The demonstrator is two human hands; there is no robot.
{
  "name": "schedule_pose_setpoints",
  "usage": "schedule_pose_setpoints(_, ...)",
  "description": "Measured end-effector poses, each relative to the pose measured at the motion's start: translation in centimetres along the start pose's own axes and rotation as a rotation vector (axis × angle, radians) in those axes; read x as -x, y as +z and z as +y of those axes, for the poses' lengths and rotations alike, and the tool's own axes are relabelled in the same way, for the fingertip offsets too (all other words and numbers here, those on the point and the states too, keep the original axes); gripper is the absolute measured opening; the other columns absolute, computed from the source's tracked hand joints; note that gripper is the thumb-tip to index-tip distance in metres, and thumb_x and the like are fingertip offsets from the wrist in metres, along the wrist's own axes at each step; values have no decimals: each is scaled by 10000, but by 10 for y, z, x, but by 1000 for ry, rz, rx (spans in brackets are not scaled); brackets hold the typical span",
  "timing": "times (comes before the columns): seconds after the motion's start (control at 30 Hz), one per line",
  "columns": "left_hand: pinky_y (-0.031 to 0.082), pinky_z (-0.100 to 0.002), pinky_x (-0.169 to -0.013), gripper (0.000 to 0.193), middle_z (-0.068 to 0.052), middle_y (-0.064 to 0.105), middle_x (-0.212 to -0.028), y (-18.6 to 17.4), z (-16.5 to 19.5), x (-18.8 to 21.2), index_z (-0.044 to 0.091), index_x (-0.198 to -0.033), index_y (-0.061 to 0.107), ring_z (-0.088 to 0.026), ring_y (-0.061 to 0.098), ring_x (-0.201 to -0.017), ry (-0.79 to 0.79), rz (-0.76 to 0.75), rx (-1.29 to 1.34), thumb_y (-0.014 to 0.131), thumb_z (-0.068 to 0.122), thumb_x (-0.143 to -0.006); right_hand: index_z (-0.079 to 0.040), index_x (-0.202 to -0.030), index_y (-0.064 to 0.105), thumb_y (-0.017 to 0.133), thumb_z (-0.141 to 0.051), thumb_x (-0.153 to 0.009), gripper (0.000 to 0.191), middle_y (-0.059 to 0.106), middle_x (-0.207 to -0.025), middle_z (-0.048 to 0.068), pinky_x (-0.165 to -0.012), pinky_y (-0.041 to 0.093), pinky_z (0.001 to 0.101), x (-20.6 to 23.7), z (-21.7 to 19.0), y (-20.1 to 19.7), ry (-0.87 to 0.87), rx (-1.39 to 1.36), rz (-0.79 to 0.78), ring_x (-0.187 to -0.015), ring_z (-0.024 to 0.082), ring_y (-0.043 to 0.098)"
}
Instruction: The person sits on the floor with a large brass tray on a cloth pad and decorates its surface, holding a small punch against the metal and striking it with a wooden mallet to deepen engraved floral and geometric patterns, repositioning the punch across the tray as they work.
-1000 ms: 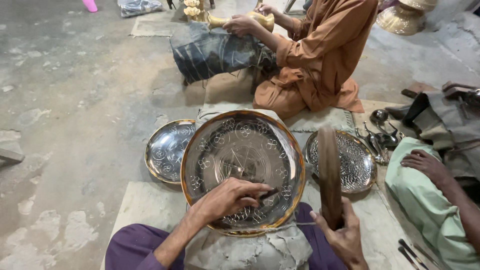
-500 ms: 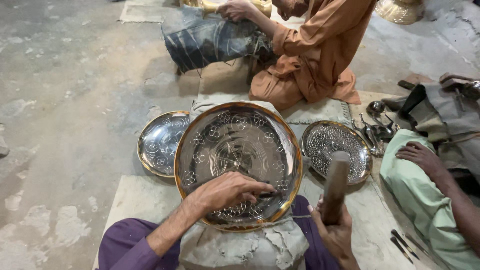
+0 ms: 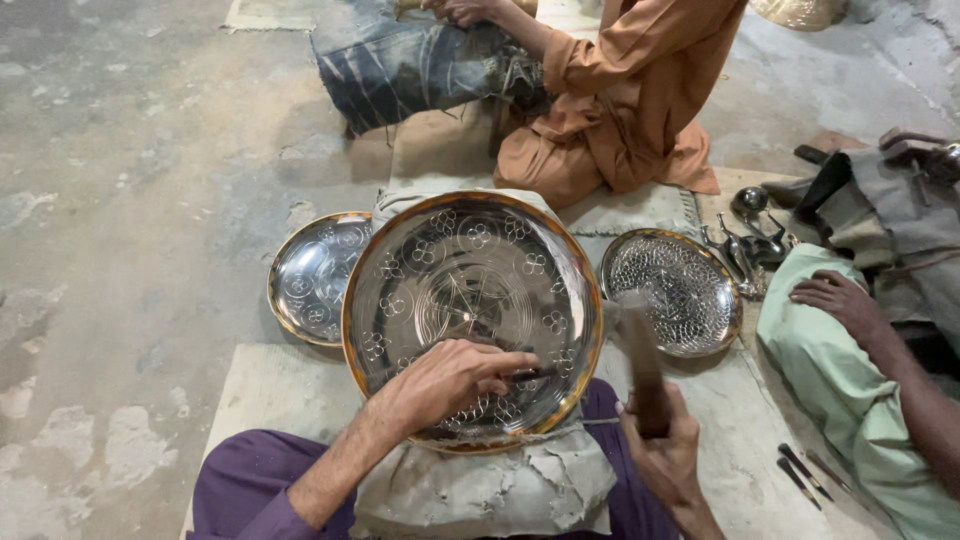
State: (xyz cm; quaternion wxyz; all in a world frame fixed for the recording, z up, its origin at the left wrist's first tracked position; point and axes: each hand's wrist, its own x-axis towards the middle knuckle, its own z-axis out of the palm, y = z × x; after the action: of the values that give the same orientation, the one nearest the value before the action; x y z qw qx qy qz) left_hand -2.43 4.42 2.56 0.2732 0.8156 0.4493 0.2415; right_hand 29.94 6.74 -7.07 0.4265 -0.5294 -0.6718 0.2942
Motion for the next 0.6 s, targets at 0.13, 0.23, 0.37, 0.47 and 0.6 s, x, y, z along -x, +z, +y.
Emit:
schedule_pose_setpoints(0.13, 563, -444, -748, 516, -118, 749, -989, 7, 5, 6, 135, -1339, 631, -315, 719, -879, -24, 130, -39, 737, 112, -834, -5, -1310, 542, 724, 24, -737, 602, 726, -865, 81, -651, 598, 373, -17, -1, -12, -149, 208, -156, -728, 190, 711)
schedule_pose_setpoints(0.23, 569, -434, -733, 534, -106, 733, -972, 10, 5, 11, 147, -1380, 599, -290, 722, -829, -101, 163, -14, 708, 95, -860, -91, -1261, 609, 715, 22, -774, 511, 742, -927, 102, -694, 621, 403, -28, -15, -15, -184, 295, -144, -767, 233, 730)
schedule_pose_setpoints(0.37, 595, -416, -718, 496, -92, 739, -968, 23, 7, 19, 145, -1385, 587, -254, 736, -807, -172, 312, 75, 709, 99, -906, -202, -1322, 572, 672, -10, -839, 529, 766, -980, 64, -757, 651, 384, -45, -46, -21, -106, 396, -356, -806, 232, 777)
schedule_pose_setpoints(0.47, 600, -403, -690, 508, -109, 724, -915, 33, 9, 22, 132, -1379, 576, -240, 736, -768, -254, 442, 131, 725, 79, -896, -226, -1394, 540, 736, -108, -814, 624, 758, -1039, 58, -721, 645, 377, -64, -75, -27, -184, 431, -291, -817, 225, 775)
schedule_pose_setpoints(0.6, 611, -386, -697, 524, -134, 713, -899, 43, 14, 28, 106, -1384, 566, -236, 745, -783, -295, 589, 150, 689, -11, -888, -228, -1549, 371, 725, -153, -895, 747, 666, -884, 87, -711, 586, 375, -84, -119, -23, -234, 67, -342, -784, 258, 681)
